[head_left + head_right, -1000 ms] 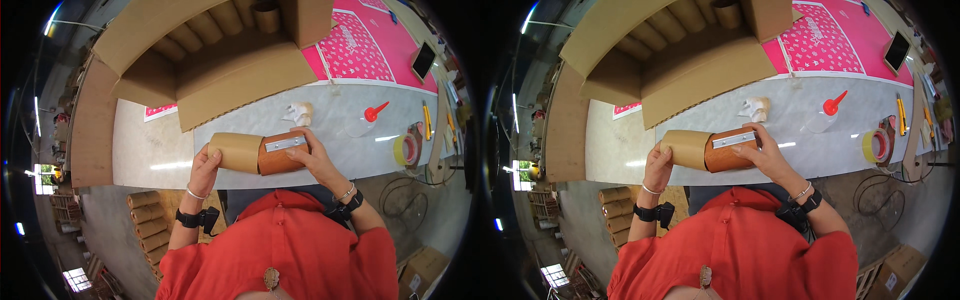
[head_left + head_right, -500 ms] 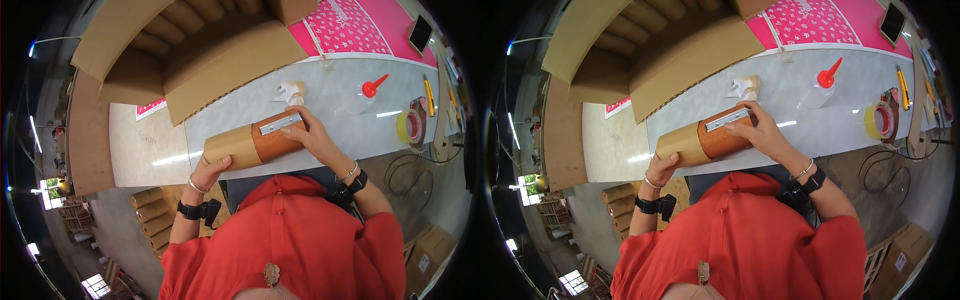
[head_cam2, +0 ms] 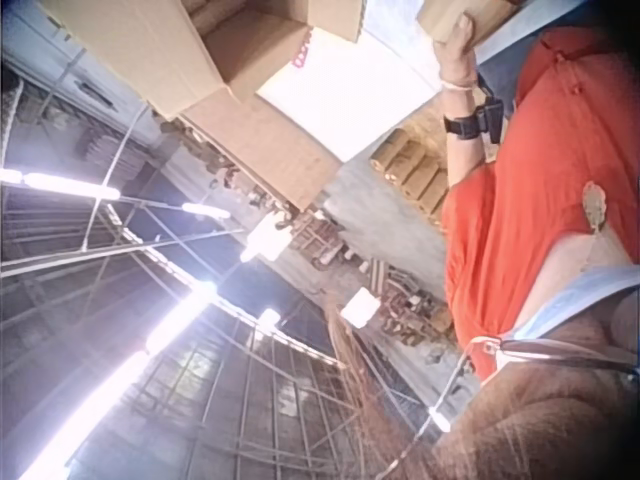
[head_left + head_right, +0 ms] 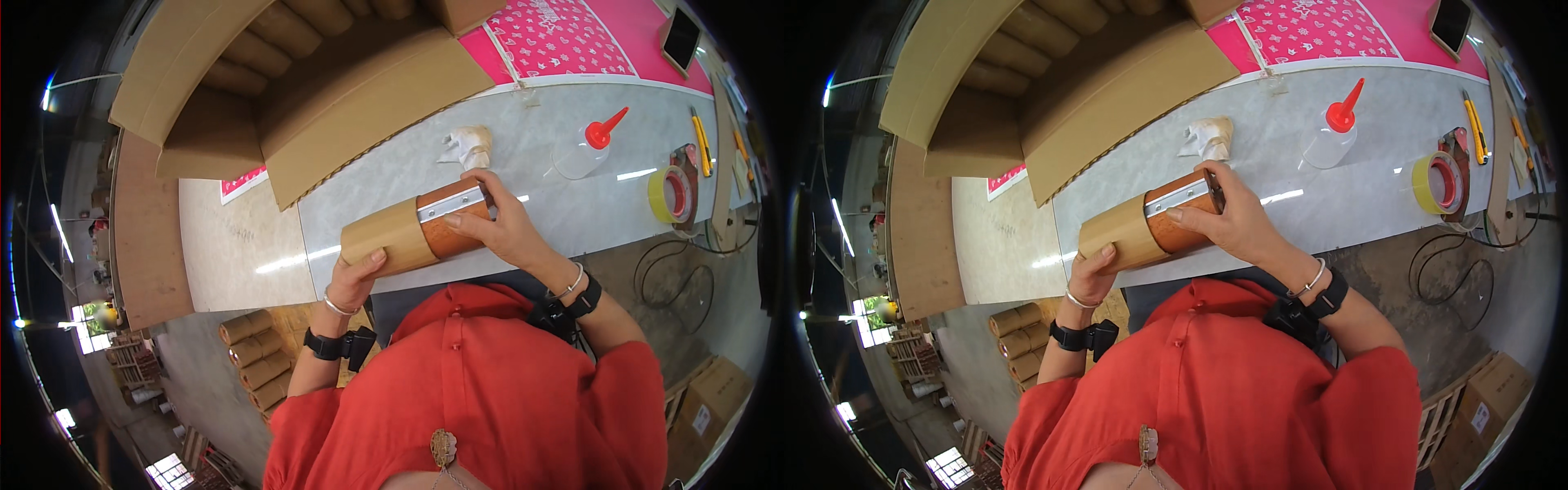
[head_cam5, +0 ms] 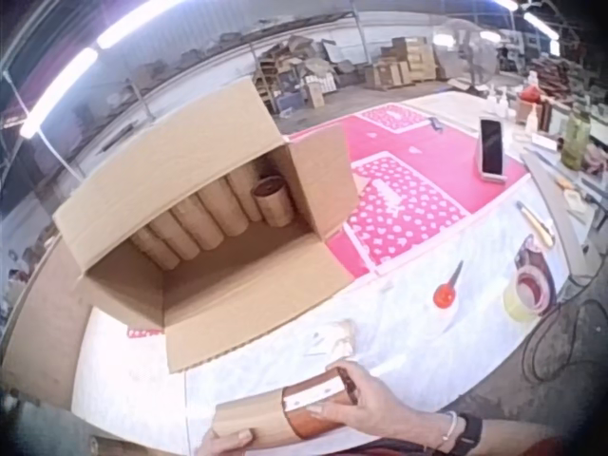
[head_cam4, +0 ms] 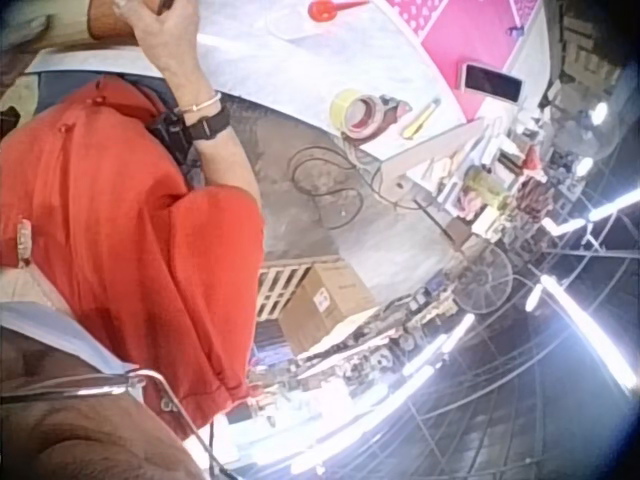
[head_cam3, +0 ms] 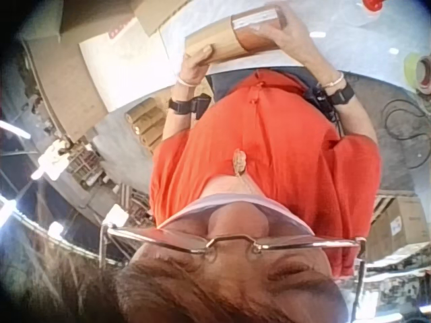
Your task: Apply adhesive to the inner surface of a wooden cylinder using a brush and then clean the exterior.
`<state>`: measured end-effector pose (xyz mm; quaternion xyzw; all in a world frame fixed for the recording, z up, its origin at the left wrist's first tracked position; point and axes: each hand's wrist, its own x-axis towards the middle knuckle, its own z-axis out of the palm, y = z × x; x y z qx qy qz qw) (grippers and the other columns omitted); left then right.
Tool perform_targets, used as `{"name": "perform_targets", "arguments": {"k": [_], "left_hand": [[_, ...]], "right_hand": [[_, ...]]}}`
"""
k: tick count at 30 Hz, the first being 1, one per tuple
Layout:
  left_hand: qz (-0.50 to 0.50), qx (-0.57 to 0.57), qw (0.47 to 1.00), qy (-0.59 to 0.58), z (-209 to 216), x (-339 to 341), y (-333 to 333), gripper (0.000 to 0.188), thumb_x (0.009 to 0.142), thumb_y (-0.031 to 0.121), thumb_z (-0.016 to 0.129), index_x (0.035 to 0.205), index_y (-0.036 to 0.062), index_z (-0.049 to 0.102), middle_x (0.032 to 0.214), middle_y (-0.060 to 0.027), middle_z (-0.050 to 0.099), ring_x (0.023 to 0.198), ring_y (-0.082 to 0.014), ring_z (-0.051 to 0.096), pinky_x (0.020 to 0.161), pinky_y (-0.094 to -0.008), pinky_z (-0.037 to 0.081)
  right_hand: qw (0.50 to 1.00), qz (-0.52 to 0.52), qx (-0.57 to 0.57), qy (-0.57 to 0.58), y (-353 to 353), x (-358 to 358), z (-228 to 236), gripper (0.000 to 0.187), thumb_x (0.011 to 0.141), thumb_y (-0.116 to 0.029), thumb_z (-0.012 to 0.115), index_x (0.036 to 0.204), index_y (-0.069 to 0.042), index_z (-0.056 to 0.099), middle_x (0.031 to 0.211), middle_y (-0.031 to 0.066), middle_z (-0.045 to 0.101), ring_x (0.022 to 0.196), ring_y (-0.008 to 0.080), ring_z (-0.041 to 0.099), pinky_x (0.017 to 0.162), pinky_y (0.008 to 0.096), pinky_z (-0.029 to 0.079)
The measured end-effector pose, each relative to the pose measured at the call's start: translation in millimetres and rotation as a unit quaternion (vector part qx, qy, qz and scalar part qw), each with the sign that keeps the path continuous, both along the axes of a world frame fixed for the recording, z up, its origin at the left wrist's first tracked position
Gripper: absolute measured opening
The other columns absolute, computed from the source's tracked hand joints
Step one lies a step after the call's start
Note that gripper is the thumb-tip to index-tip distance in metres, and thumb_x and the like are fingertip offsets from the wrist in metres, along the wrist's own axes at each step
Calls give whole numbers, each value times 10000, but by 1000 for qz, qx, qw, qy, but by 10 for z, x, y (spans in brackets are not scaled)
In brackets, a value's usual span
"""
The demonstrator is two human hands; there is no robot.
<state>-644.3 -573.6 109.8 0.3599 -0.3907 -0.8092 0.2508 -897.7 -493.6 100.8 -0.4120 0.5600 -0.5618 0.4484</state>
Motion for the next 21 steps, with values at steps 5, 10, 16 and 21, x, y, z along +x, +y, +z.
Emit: {"name": "perform_targets", "arguments": {"k": [5,10,16,21], "left_hand": [[42,-36,998,14,-151,-243,94,447,861,168,675,1265,67,514,1224,-47,563,1138,-147,511,982,-311,393],[95,-181,969,-136,-71,-223,-27,571,894,297,629,1336,31,384,1291,-103,464,1141,-184,469,957,-330,394],[87,-200,971,-95,632,-169,28,558,964,461,417,1341,49,406,1300,-73,484,1207,-194,462,1010,-368,368],[132,-126,982,-50,730,-43,94,558,963,474,401,1325,50,443,1276,-56,512,1180,-164,475,1016,-334,343]], "right_hand": [[984,-42,-42,167,-100,-118,453,642,699,-329,787,1174,-11,496,980,152,544,867,242,566,757,328,478],[898,-39,-127,419,-221,16,993,603,658,-315,765,1138,-35,533,930,126,513,830,269,562,659,361,509],[832,52,-194,517,-391,594,1180,610,667,-364,758,1141,-38,554,995,128,521,925,242,529,598,351,526],[901,141,-212,350,-460,482,1069,617,757,-374,722,1215,-16,518,1094,150,531,999,239,531,648,311,531]]}}
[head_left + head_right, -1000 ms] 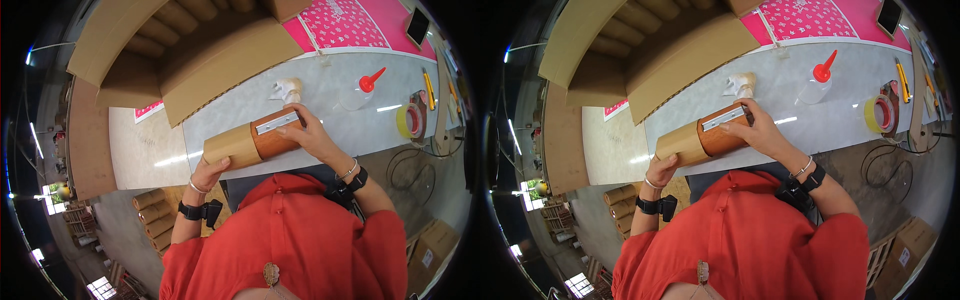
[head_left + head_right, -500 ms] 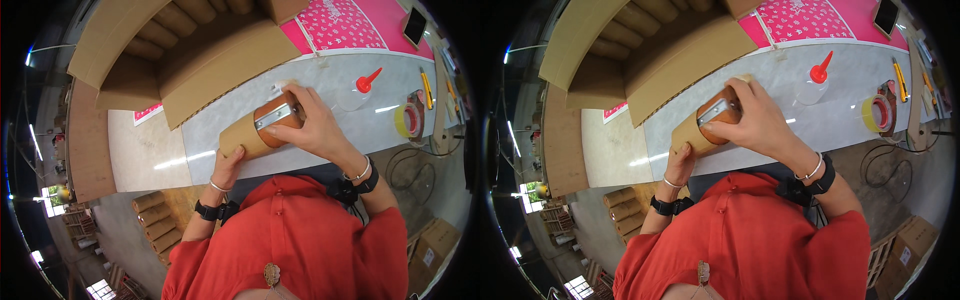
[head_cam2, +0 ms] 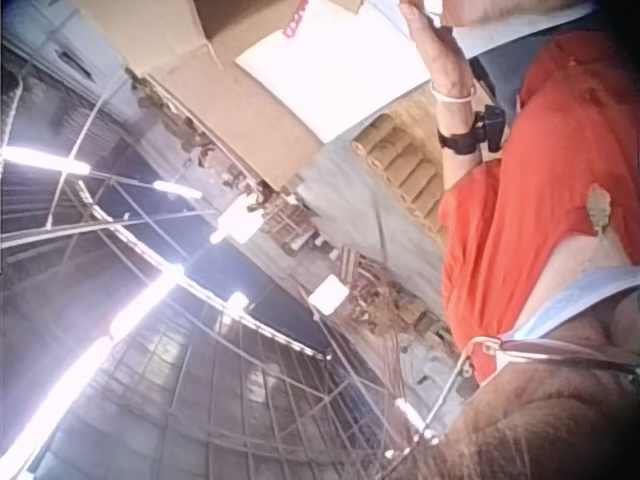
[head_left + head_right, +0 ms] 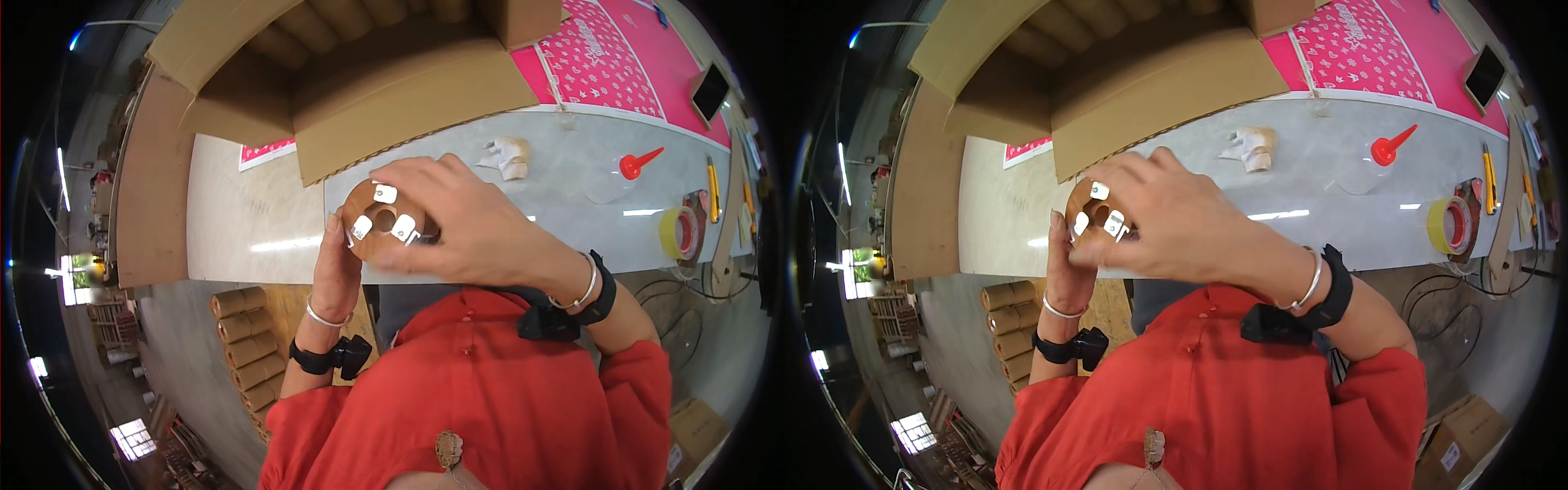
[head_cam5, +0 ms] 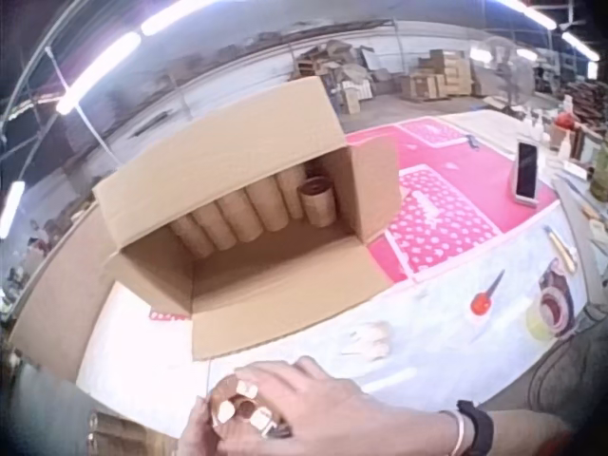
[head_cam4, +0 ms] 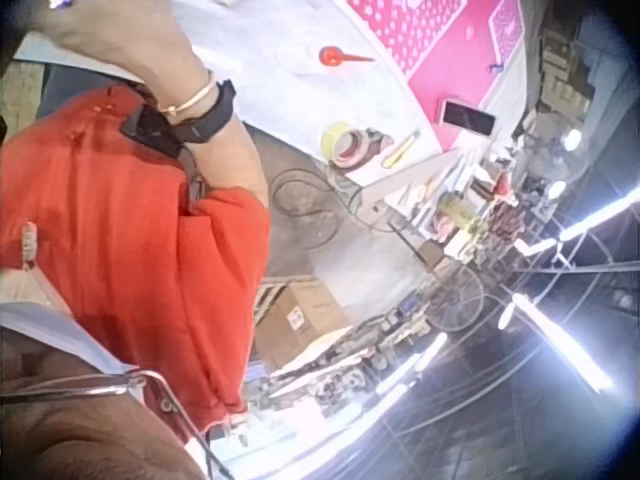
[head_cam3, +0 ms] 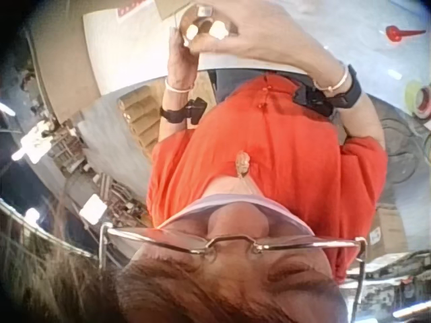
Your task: Apply adhesive to the inner surface of a wooden cylinder using a brush and then clean the exterior.
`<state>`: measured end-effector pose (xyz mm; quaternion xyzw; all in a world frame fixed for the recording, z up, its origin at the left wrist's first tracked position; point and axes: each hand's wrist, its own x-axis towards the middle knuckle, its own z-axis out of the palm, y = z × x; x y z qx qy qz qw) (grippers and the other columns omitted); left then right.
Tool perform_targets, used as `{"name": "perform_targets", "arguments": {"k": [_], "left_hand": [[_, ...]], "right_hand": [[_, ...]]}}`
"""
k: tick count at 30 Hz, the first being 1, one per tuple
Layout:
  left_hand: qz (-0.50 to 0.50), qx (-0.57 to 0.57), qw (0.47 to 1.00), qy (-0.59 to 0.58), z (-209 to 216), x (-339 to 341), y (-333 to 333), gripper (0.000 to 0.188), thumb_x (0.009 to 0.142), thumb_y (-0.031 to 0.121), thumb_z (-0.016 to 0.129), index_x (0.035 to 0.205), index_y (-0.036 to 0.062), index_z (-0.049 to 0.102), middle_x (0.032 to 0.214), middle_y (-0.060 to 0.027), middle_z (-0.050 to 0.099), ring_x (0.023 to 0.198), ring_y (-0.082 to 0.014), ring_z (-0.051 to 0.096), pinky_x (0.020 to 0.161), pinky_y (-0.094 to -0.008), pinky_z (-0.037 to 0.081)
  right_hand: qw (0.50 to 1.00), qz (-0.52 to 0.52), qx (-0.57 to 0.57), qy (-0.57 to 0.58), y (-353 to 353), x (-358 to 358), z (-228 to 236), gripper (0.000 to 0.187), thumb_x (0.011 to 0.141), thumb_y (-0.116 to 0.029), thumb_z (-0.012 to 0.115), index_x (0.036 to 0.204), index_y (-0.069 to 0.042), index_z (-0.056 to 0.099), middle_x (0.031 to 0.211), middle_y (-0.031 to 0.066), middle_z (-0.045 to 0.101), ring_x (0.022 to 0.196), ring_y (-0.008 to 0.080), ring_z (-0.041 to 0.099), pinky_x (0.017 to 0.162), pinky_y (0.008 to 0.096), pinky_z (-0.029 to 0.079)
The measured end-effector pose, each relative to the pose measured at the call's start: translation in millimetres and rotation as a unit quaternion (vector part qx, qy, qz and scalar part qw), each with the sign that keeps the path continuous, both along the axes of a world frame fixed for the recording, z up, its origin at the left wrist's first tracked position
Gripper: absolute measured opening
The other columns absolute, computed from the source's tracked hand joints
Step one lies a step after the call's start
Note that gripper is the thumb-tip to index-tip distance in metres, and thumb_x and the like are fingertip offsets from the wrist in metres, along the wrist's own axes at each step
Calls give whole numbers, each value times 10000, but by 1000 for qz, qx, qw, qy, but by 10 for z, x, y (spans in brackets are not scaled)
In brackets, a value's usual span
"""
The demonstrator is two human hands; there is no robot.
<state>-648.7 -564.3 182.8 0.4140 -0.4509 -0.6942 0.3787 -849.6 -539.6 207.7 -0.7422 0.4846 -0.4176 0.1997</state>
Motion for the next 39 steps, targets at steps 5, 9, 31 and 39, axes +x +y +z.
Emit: {"name": "perform_targets", "arguments": {"k": [5,9,31,39], "left_hand": [[-24,8,998,-49,55,-15,-89,594,926,503,450,1289,34,484,1242,-58,532,1170,-175,471,1011,-343,331],[-43,30,997,-65,111,-24,-151,584,900,483,483,1271,32,484,1213,-65,541,1151,-173,480,992,-333,344],[-68,84,985,-134,40,48,-179,410,928,317,580,1242,74,479,1080,-34,587,960,-97,555,795,-262,470],[-92,49,978,-179,-249,3,-227,368,923,232,589,1237,68,489,1085,-24,586,935,-82,555,809,-239,465]], "right_hand": [[915,33,288,-279,-143,-129,-211,713,809,-471,658,1251,65,497,1225,220,525,1089,294,532,900,356,451],[923,16,287,-255,-147,-144,-277,553,873,-331,645,1258,36,495,1174,164,552,1122,224,509,901,340,449],[881,72,369,-289,-151,-149,-498,540,860,-301,680,1231,44,493,1169,156,534,1156,224,492,838,326,504],[901,33,340,-266,-158,-150,-766,462,824,-303,693,1129,10,543,1095,165,583,1060,265,569,874,369,473]]}}
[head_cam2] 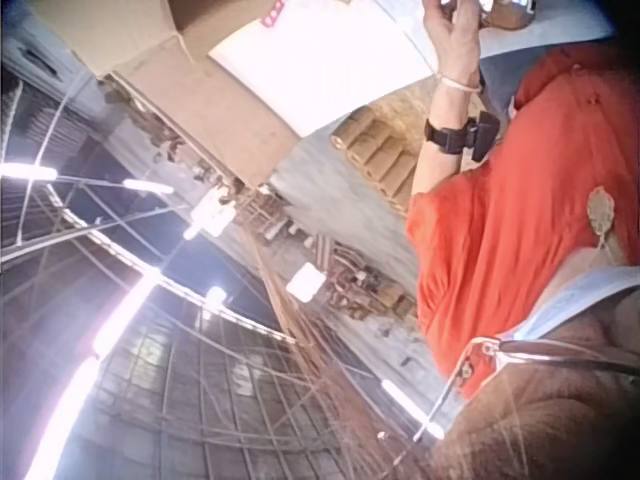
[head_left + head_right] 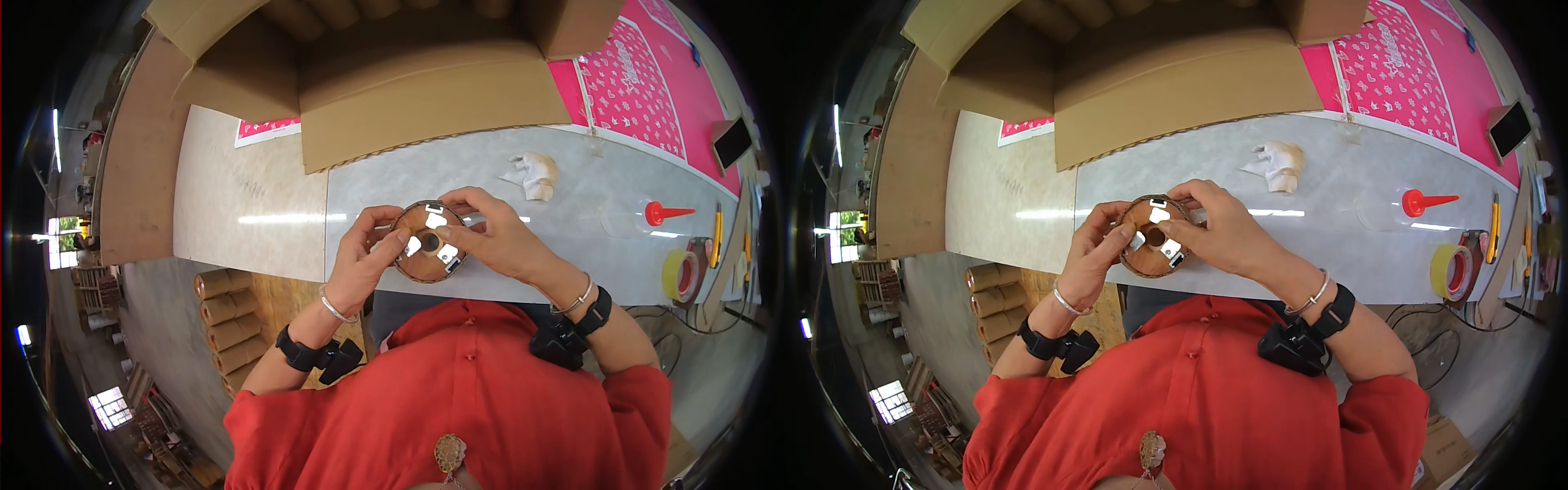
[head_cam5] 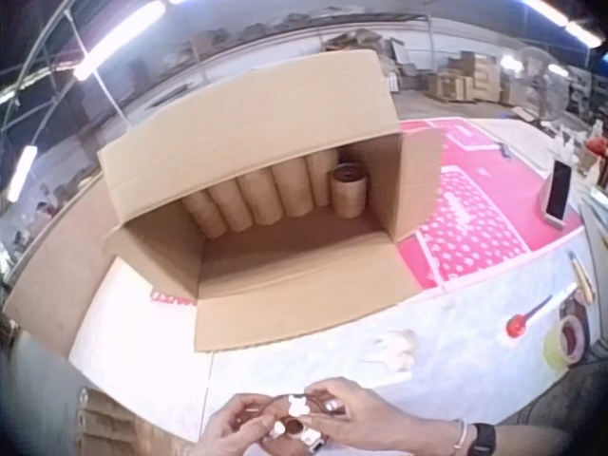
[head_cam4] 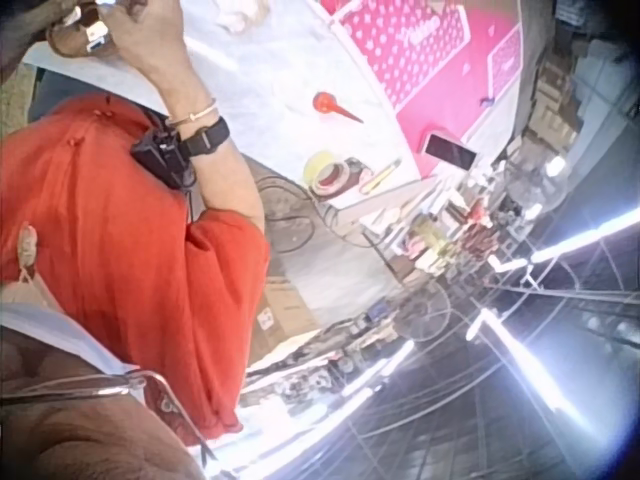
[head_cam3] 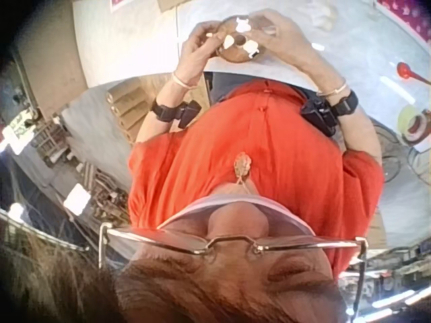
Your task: Apply adhesive to the inner surface of a wooden cylinder using a brush and then clean the exterior.
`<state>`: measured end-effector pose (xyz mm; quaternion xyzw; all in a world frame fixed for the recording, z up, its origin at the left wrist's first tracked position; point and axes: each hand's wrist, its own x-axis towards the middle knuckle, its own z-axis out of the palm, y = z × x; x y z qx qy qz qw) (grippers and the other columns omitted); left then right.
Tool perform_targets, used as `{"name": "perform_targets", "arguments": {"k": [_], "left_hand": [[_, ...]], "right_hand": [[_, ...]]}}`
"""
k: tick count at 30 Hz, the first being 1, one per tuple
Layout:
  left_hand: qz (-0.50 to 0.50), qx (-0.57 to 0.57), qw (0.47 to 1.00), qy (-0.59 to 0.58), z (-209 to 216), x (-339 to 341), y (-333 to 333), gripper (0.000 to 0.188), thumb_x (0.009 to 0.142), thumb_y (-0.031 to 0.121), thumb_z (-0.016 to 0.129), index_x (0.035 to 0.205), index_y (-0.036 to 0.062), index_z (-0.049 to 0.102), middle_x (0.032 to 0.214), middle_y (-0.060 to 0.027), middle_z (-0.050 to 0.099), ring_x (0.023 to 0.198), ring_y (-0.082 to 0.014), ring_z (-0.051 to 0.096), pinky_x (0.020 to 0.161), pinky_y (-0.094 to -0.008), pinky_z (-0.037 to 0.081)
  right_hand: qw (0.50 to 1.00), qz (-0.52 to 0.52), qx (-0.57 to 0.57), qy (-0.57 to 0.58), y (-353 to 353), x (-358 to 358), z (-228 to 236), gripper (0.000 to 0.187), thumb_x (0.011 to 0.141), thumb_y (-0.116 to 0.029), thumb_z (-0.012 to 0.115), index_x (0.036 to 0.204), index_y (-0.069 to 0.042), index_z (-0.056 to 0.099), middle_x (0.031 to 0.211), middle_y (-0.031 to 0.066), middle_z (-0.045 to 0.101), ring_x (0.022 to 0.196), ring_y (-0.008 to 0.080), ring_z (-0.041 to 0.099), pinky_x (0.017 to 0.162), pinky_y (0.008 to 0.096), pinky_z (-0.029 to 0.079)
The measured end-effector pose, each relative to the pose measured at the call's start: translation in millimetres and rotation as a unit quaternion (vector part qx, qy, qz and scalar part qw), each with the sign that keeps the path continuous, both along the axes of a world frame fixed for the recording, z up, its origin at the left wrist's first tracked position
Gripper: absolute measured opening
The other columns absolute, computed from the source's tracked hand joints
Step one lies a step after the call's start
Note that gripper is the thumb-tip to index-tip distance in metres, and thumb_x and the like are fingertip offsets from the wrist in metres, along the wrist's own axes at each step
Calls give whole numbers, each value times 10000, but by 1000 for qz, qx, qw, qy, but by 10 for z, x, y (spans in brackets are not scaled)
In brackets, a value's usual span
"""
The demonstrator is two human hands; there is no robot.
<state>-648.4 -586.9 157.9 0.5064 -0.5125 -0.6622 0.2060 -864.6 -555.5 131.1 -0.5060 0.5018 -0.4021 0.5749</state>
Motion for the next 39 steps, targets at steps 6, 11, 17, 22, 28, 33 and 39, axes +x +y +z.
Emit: {"name": "perform_targets", "arguments": {"k": [6,11,17,22,28,33,39], "left_hand": [[27,-57,998,31,-98,79,24,401,884,220,638,1187,2,492,1133,-120,571,1058,-188,559,776,-297,535],[53,-118,990,49,-370,-31,114,460,860,330,640,1161,6,515,1083,-120,580,974,-191,577,787,-322,511],[124,-33,977,169,-645,-41,279,589,772,376,737,1161,-19,538,1090,-150,574,1008,-223,552,867,-338,467],[72,-398,915,-22,-920,-99,527,825,608,334,836,1250,-22,458,1203,-208,493,1123,-325,488,923,-388,437],[156,-250,954,53,-593,444,593,831,617,378,830,1240,-16,445,1110,-184,583,1040,-263,585,900,-354,465],[403,-162,843,318,-724,1372,813,623,843,317,670,1312,-3,415,1220,-117,554,1106,-191,560,933,-358,477],[571,-106,762,287,-1218,2766,955,537,884,404,587,1261,40,471,1195,-125,575,1032,-228,602,830,-375,522]], "right_hand": [[999,31,5,26,-60,68,140,314,874,-131,621,1141,12,539,1066,91,573,996,161,557,767,289,513],[997,21,36,60,23,3,143,364,870,-163,627,1183,3,545,1100,75,567,1028,152,532,809,280,485],[995,36,82,44,29,-67,22,355,924,-259,557,1213,-54,533,1129,36,560,1015,114,538,798,273,475],[994,5,112,17,37,23,63,393,947,-356,483,1232,-90,529,1148,25,561,1027,113,551,775,289,497],[990,95,102,-35,-40,501,435,549,961,-460,415,1304,-36,472,1222,100,558,1100,199,557,781,347,549],[967,247,11,66,-99,945,502,490,982,-370,453,1271,25,495,1166,158,586,1031,221,599,776,348,554],[962,207,97,152,-112,926,23,283,920,-140,605,1143,32,569,970,78,627,860,149,614,724,277,523]]}}
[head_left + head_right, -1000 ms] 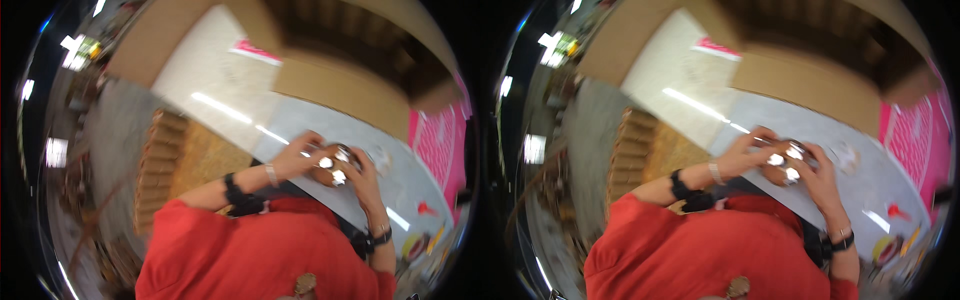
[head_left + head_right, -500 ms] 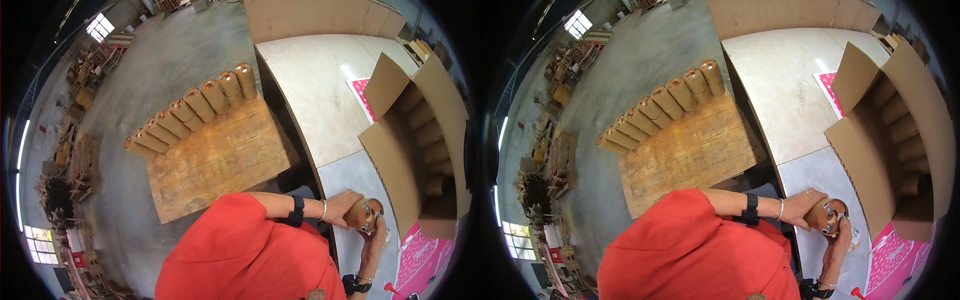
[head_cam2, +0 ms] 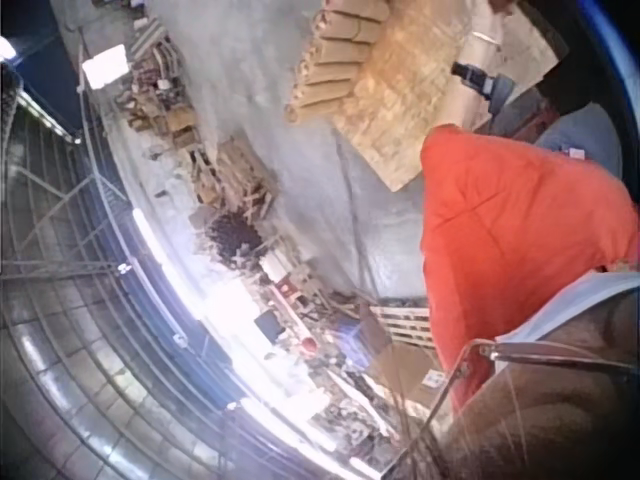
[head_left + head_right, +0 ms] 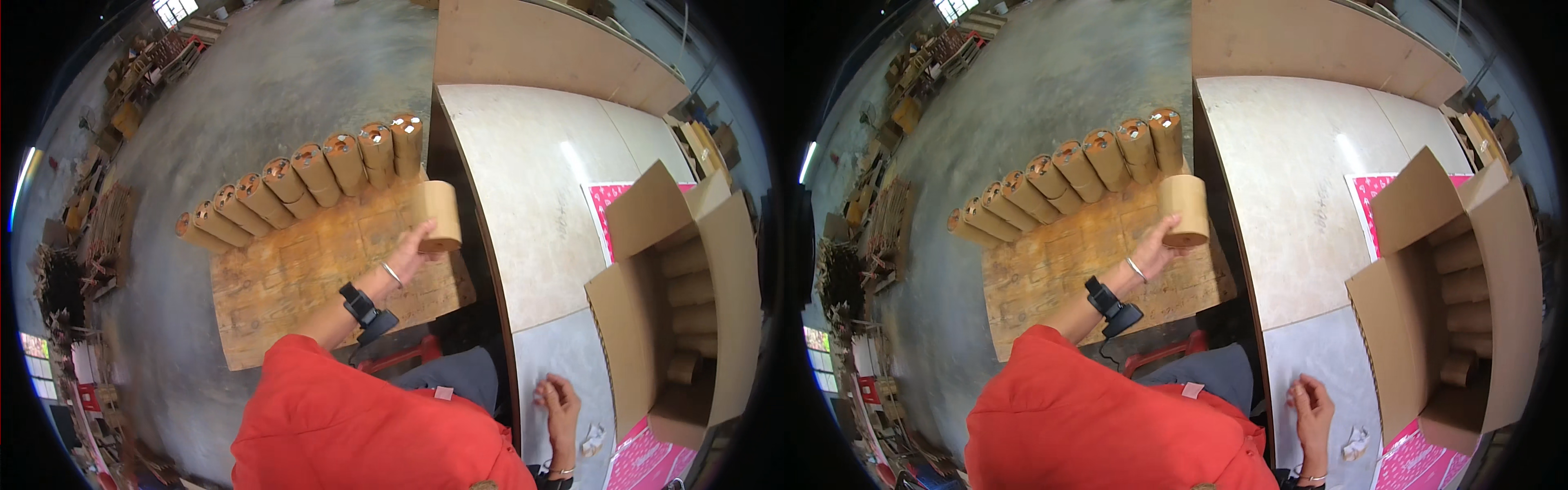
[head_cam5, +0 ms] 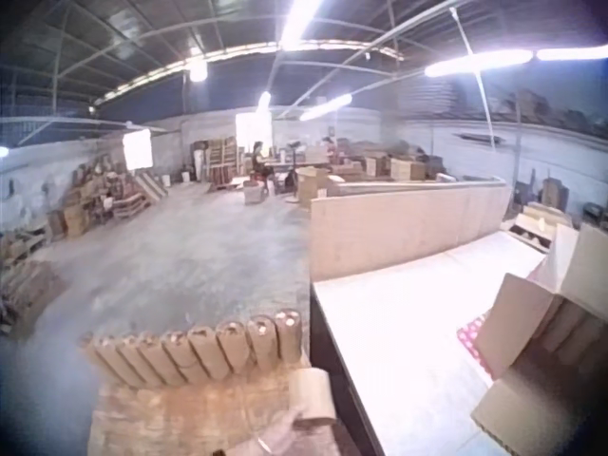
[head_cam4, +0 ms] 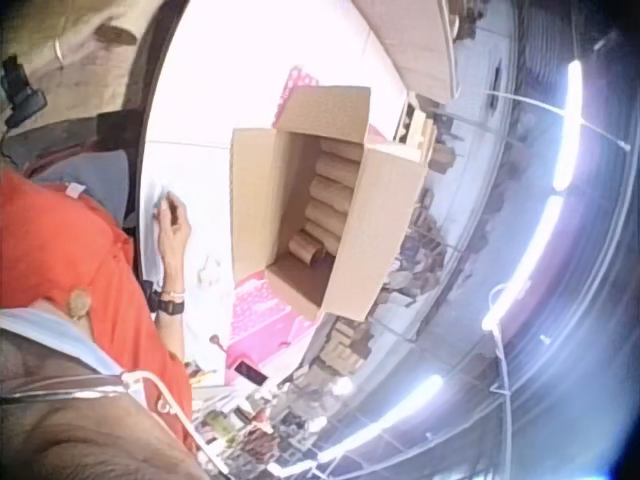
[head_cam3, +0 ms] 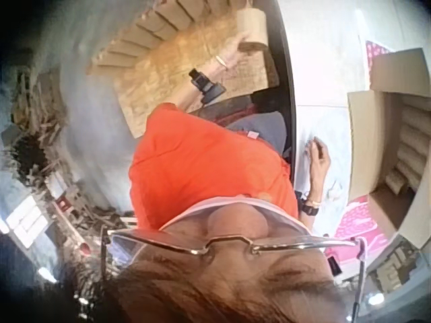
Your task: Apply adhesive to the inner surface of a wooden cylinder using a brush and then clean the exterior.
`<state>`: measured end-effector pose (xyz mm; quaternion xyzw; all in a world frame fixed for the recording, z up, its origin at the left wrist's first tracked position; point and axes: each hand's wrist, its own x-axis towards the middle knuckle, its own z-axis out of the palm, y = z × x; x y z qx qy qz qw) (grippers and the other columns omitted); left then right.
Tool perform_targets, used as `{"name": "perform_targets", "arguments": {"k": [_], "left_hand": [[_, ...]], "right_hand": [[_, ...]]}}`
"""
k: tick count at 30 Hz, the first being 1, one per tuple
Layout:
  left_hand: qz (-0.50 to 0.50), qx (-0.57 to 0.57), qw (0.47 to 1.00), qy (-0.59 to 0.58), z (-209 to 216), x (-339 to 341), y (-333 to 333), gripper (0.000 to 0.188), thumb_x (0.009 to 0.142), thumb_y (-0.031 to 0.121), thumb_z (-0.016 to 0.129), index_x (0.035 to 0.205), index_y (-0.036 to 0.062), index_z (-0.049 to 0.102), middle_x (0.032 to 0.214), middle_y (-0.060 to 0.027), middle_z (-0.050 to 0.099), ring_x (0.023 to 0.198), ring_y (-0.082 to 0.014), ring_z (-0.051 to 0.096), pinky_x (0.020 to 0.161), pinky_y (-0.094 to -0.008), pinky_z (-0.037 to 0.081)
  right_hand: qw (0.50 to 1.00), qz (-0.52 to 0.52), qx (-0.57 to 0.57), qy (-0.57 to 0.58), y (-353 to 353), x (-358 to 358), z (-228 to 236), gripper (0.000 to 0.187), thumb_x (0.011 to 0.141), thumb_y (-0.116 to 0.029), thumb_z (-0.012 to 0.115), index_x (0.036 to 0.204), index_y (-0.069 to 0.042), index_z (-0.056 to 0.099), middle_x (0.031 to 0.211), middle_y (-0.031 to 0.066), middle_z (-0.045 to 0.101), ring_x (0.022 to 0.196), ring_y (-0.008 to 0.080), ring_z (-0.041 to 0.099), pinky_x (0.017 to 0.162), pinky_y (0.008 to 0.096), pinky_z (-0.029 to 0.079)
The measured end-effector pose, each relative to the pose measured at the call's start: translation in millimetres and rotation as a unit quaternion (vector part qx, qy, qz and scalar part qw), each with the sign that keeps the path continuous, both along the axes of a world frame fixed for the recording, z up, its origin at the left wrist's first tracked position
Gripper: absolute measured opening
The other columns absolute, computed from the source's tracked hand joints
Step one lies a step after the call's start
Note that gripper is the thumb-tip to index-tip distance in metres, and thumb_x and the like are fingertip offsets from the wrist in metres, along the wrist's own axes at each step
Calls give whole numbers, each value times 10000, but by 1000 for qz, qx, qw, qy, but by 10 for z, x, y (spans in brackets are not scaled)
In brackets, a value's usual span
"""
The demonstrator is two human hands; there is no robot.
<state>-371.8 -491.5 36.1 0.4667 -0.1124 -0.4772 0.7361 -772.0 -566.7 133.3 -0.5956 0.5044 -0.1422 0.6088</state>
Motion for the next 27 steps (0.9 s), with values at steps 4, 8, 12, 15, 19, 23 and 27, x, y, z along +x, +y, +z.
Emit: {"name": "perform_targets", "arguments": {"k": [4,8,12,15,19,23,27], "left_hand": [[29,92,991,98,-393,577,-206,591,858,485,587,1247,54,474,1193,-147,574,1000,-239,612,781,-399,555],[66,198,960,187,-843,1051,-562,581,825,552,569,1228,142,489,1230,-142,546,950,-279,620,681,-426,570],[139,208,947,199,-1029,1284,-864,734,795,590,565,1295,72,428,1267,-224,495,942,-353,620,626,-409,609],[162,217,944,190,-1133,1431,-975,733,804,629,524,1296,92,437,1307,-220,463,954,-374,609,627,-413,605],[193,223,934,199,-1308,1673,-1060,799,854,708,374,1403,129,330,1330,-259,435,1139,-419,516,777,-495,559],[174,178,952,175,-1515,1727,-999,961,836,746,368,1462,47,160,1329,-368,381,1163,-495,484,832,-520,529],[176,183,961,115,-1613,1525,-899,947,870,711,346,1433,-32,185,1321,-355,409,1103,-478,536,809,-462,549]], "right_hand": [[999,15,-34,38,10,5,-285,199,905,-126,601,1048,13,597,796,36,608,693,106,588,607,235,485],[998,-9,15,54,-55,82,-274,163,896,-104,613,1005,15,589,751,20,585,623,85,545,542,231,460],[995,-39,21,86,-72,144,-238,125,894,-112,617,914,9,595,689,21,580,569,91,547,512,233,467],[993,-63,33,97,-95,163,-249,129,895,-122,619,873,4,600,661,32,586,551,99,560,487,238,481],[989,-67,61,120,-194,217,-216,163,897,-144,627,829,-1,590,612,61,604,493,125,585,430,247,484],[987,-70,79,124,-223,212,-226,186,898,-159,632,810,-1,583,589,74,607,457,144,593,415,248,476],[988,-70,68,117,-193,208,-245,193,899,-164,630,804,-3,580,587,76,605,458,145,595,409,248,472]]}}
